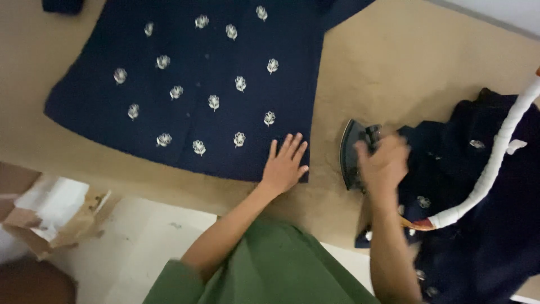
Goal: Ironing a dark blue patterned shirt on an ironing board using a steam iron.
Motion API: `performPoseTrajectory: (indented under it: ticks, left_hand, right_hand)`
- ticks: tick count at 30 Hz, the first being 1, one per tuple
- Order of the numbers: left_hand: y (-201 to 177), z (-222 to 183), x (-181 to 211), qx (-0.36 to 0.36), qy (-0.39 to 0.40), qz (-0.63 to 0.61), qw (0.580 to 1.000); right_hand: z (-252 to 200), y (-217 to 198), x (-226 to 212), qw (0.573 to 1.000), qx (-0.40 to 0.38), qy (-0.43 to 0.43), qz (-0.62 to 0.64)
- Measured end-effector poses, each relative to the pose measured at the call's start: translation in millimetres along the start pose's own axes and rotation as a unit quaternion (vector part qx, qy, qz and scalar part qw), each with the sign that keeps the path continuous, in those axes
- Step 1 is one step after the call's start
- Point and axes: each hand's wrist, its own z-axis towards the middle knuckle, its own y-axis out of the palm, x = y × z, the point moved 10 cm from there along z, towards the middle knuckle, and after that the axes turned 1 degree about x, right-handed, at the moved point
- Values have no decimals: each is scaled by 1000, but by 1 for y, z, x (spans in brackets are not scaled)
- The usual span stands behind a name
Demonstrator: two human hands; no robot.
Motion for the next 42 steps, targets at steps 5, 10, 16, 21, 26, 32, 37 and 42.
performPoseTrajectory:
  ticks: [5,10,16,21,26,32,37,42]
  left_hand:
    - [8,-19,13,-45,15,-3,999]
    - [20,-42,15,-67,43,-17,997]
    - [38,-52,33,7,121,-16,992]
    - [32,-78,42,143,190,63,969]
    - [47,-65,33,73,197,-183,960]
    - [3,-119,-121,268,-13,-148,952]
    - [-23,-221,-245,128,-193,166,959]
    - [-42,-254,-291,88,-263,28,960]
  right_hand:
    - [17,88,-11,793,-398,68,456]
    - [54,28,-95,753,-453,24,477]
    - [169,164,-203,800,-464,-38,378]
    - [243,187,-231,823,-404,5,399]
    - [153,17,-243,808,-491,-57,320]
    - [-18,-49,-230,749,-535,-170,352]
    - [-68,-74,-229,756,-500,-296,302]
    - [-74,-145,-320,678,-430,-433,409]
